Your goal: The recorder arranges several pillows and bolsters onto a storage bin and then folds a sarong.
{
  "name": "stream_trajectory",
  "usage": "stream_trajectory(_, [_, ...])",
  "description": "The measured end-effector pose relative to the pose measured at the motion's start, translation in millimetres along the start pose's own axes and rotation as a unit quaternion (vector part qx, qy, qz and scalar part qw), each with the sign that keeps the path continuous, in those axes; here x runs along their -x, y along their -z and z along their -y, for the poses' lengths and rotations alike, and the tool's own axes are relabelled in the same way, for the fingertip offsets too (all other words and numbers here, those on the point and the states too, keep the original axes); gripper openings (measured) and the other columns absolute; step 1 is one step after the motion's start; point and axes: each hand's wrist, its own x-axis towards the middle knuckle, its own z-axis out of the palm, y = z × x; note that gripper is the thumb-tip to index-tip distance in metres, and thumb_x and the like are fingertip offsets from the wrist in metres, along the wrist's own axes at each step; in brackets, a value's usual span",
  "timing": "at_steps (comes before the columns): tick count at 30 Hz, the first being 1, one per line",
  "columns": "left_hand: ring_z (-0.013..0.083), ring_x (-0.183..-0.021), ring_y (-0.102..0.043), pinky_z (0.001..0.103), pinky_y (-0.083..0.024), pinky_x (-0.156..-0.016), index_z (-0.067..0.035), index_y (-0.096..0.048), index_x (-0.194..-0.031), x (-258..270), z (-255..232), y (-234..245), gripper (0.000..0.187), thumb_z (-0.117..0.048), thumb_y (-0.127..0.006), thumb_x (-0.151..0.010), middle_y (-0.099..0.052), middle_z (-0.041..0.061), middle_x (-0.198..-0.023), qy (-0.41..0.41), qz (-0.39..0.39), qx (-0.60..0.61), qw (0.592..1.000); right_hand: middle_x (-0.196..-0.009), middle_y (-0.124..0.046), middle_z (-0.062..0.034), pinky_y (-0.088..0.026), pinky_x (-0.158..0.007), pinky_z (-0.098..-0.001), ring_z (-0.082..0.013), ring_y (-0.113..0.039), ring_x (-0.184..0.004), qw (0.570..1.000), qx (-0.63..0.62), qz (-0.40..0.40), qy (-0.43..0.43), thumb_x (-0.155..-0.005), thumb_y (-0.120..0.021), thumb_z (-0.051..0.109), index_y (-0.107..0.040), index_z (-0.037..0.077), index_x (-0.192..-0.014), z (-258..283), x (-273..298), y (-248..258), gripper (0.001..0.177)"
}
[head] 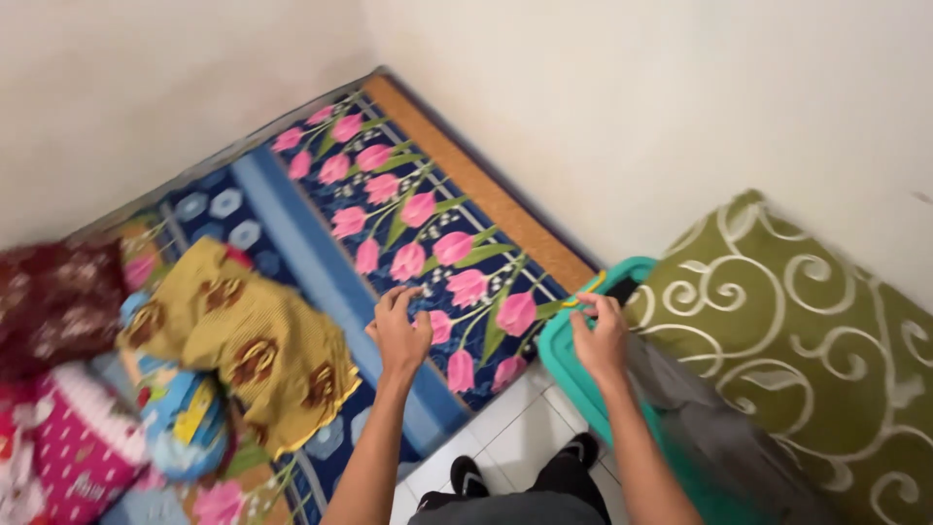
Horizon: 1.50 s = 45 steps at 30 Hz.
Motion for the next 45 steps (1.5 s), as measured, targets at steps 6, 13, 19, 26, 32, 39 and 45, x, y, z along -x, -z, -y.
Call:
stream_trajectory(6, [0.0292,-0.122,-0.058,0.054,-0.036,-0.097,-0.019,-0.074,-0.111,13,46,83,0.035,-0.013,-0.068,-0.077,-0.066,0.008,-0.124,0.071,-0.066,-0.027,0.995,-0.101,-0.069,-0.0116,-0.053,-0.082,-0.0403,-0.0262,-0.066,-0.088,0.990,-0.023,0.084,0.116,-0.082,-0.073,0.009,-0.070,0.005,-0.110,52,8,-79,0.028])
stream_trajectory(13, [0.0341,-0.105,-0.067,0.045,-0.051,-0.088,-0.012,-0.073,-0.107,28,77,169,0.030,-0.004,-0.062,-0.080,-0.070,0.012,-0.109,0.092,-0.187,0.021,0.978,-0.102,-0.068,-0.0127,-0.053,-0.081,-0.0403,-0.0267,-0.068,-0.088,0.963,-0.062,0.212,0.156,-0.082,-0.073,0.010,-0.071,0.005,-0.108,115,-4,-157,0.026])
stream_trajectory(19, [0.0355,-0.096,-0.069,0.042,-0.057,-0.082,-0.005,-0.071,-0.107,51,99,224,0.029,0.000,-0.057,-0.082,-0.067,0.017,-0.105,0.168,-0.256,0.045,0.951,-0.105,-0.070,-0.0111,-0.056,-0.079,-0.0367,-0.0227,-0.072,-0.087,0.927,-0.112,0.311,0.178,-0.082,-0.069,0.008,-0.071,0.006,-0.111,164,1,-219,0.028])
stream_trajectory(26, [0.0361,-0.103,-0.066,0.043,-0.052,-0.092,-0.003,-0.070,-0.109,108,132,275,0.033,0.003,-0.059,-0.079,-0.067,0.018,-0.107,0.183,-0.332,-0.025,0.925,-0.101,-0.069,-0.0123,-0.056,-0.080,-0.0366,-0.0240,-0.070,-0.085,0.870,-0.127,0.400,0.259,-0.081,-0.073,0.009,-0.070,0.003,-0.108,220,47,-277,0.028])
stream_trajectory(32, [0.0358,-0.104,-0.066,0.043,-0.051,-0.091,-0.004,-0.069,-0.108,162,168,334,0.033,0.003,-0.061,-0.077,-0.067,0.017,-0.106,0.208,-0.358,-0.065,0.908,-0.098,-0.069,-0.0128,-0.055,-0.081,-0.0379,-0.0256,-0.068,-0.087,0.854,-0.105,0.426,0.281,-0.081,-0.074,0.011,-0.071,0.005,-0.110,275,116,-316,0.030])
stream_trajectory(39, [0.0344,-0.095,-0.066,0.043,-0.052,-0.085,-0.006,-0.070,-0.108,223,252,428,0.028,0.000,-0.062,-0.082,-0.066,0.015,-0.100,0.226,-0.346,-0.074,0.907,-0.103,-0.069,-0.0121,-0.055,-0.082,-0.0381,-0.0247,-0.069,-0.086,0.854,-0.126,0.419,0.280,-0.080,-0.074,0.013,-0.072,0.005,-0.110,345,232,-358,0.031])
stream_trajectory(45, [0.0332,-0.102,-0.065,0.043,-0.052,-0.089,-0.007,-0.067,-0.111,262,307,508,0.034,-0.001,-0.061,-0.079,-0.065,0.014,-0.105,0.209,-0.307,-0.049,0.927,-0.100,-0.069,-0.0138,-0.055,-0.084,-0.0373,-0.0249,-0.070,-0.087,0.860,-0.120,0.415,0.272,-0.084,-0.074,0.014,-0.070,0.004,-0.114,385,325,-390,0.032])
